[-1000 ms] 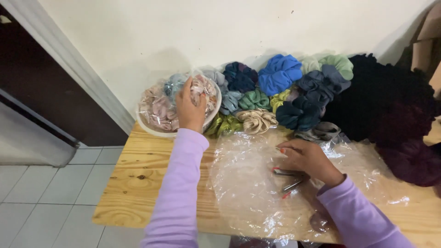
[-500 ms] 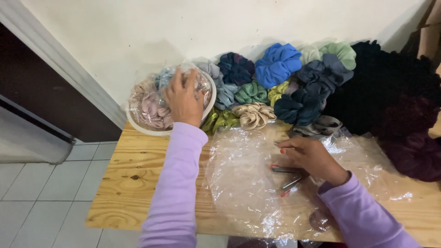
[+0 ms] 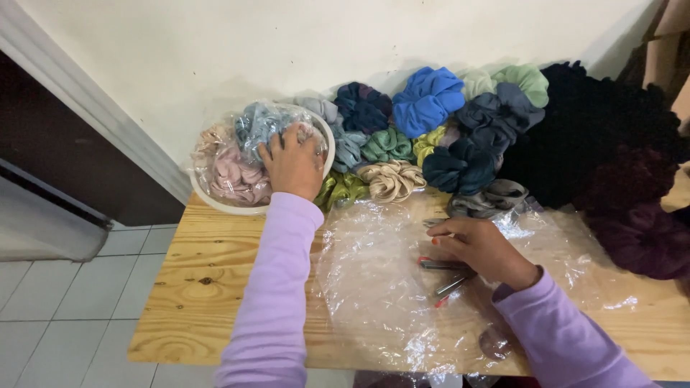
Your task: Assembling a cardboard shipping box and packing it with wrapped scrunchies.
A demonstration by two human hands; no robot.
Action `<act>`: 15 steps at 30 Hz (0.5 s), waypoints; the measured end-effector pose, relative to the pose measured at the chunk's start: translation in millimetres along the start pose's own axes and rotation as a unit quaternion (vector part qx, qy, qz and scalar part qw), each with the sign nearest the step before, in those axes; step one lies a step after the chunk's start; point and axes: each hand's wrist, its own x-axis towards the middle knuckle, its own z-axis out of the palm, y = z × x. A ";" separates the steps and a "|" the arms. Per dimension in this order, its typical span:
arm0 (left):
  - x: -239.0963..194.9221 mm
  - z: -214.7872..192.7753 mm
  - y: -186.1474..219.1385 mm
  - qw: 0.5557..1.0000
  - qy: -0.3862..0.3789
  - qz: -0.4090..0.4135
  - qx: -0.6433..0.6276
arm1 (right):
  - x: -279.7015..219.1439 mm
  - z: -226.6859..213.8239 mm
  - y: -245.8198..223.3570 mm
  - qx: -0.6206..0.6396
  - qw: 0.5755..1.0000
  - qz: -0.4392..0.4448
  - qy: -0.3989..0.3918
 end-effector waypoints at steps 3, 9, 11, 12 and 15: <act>1.1 -3.2 0.0 0.999 0.023 0.009 -0.037 | -0.7 -2.2 -5.2 0.004 1.000 0.002 -0.004; -9.0 -27.7 2.0 0.991 0.098 0.026 -0.090 | -1.8 -3.8 -4.8 0.011 1.000 -0.005 -0.007; -9.7 -34.7 2.8 0.990 0.097 0.027 -0.099 | -1.4 -3.9 -4.1 0.016 1.000 -0.004 -0.006; -10.2 -37.9 4.1 0.989 0.095 0.028 -0.110 | -2.1 -4.5 -3.5 0.021 1.000 -0.003 -0.006; -13.0 -47.3 9.4 0.988 0.103 0.022 -0.113 | -1.5 -4.2 -1.6 0.020 1.000 -0.002 -0.005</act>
